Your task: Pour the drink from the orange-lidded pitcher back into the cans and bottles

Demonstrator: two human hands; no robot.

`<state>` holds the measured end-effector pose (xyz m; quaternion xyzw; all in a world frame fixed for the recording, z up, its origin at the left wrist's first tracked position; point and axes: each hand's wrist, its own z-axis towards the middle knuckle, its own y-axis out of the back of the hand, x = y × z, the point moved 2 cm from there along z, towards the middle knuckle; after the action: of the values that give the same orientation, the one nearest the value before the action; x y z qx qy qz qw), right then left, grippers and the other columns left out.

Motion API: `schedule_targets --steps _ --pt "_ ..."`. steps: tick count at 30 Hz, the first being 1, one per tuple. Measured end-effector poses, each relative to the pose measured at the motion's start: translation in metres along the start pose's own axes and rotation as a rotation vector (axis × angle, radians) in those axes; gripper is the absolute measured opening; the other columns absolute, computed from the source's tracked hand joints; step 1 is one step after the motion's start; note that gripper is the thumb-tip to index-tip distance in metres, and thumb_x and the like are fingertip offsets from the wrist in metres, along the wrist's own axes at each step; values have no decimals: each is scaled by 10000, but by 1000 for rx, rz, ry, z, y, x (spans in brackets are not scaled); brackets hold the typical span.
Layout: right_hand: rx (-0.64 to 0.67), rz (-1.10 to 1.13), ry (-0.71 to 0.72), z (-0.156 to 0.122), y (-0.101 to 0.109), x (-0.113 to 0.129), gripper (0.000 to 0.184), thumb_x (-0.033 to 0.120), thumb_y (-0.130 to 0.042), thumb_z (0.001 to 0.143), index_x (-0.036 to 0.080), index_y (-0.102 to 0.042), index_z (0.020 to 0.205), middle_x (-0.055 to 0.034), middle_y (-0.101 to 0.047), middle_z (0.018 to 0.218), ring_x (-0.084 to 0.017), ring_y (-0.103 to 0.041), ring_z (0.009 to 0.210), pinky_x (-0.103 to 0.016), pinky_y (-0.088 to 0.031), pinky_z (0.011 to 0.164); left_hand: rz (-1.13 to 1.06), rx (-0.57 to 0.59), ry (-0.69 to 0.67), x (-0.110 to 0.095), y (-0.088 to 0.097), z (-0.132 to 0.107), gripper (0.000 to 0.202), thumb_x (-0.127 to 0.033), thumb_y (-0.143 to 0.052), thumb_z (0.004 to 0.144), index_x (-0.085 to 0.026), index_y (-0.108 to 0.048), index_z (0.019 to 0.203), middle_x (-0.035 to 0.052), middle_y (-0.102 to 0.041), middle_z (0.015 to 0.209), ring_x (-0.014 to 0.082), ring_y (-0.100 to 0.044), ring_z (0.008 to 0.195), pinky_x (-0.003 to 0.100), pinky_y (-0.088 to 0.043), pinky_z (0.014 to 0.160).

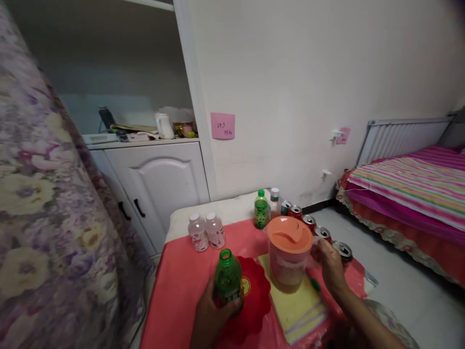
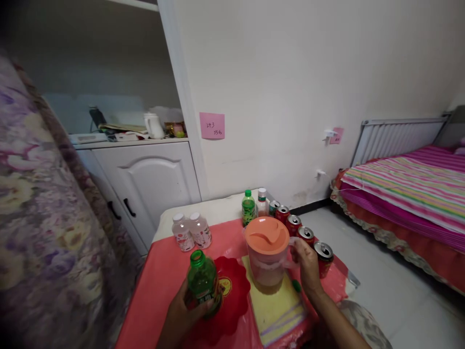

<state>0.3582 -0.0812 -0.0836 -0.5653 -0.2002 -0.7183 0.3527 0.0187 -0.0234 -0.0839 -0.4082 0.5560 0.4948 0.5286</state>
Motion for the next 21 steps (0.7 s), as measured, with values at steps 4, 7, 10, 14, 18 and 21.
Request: schedule_targets --steps 4,7,10,14,18,21 --pt "31 -105 22 -12 12 -2 375 576 -518 894 253 -691 972 -53 -711 973 -263 -642 929 -367 -520 816 -6 28 -18 0 0 2 746 -349 -835 592 -152 -555 1255 94 -763 1139 326 -707 1056 374 -588 880" --pt "21 -204 9 -26 27 -16 401 549 -505 884 281 -677 1126 -65 -665 1245 -299 -573 1195 -417 -465 1005 10 29 -14 2 1 3 759 -341 -832 600 -159 -533 1272 84 -768 1123 319 -710 1048 367 -589 876" --pt "65 -318 -17 -41 42 -35 342 507 -547 839 270 -713 1021 -77 -690 1149 -318 -618 1121 -439 -490 971 7 39 -9 3 1 3 740 -328 -821 607 -156 -534 1267 81 -767 1119 314 -709 1047 359 -587 878" --pt "194 -443 -41 -51 54 -58 356 396 -645 684 237 -755 983 -87 -712 1012 -326 -662 1006 -450 -516 926 -2 41 -31 2 0 0 735 -305 -824 601 -142 -545 1261 92 -758 1137 310 -709 1038 353 -580 880" --pt "329 -500 -44 -49 54 -72 419 352 -629 643 186 -769 1001 -115 -720 1015 -315 -657 1012 -444 -495 961 -57 73 -57 1 -4 -2 734 -284 -838 578 -146 -571 1247 92 -763 1115 308 -711 1014 346 -579 861" --pt "377 -510 -45 -45 53 -79 396 389 -611 685 191 -771 988 -118 -732 1019 -310 -657 1018 -439 -493 962 -80 83 -86 0 -7 -4 718 -291 -852 560 -143 -595 1213 97 -764 1100 314 -704 1016 353 -567 879"
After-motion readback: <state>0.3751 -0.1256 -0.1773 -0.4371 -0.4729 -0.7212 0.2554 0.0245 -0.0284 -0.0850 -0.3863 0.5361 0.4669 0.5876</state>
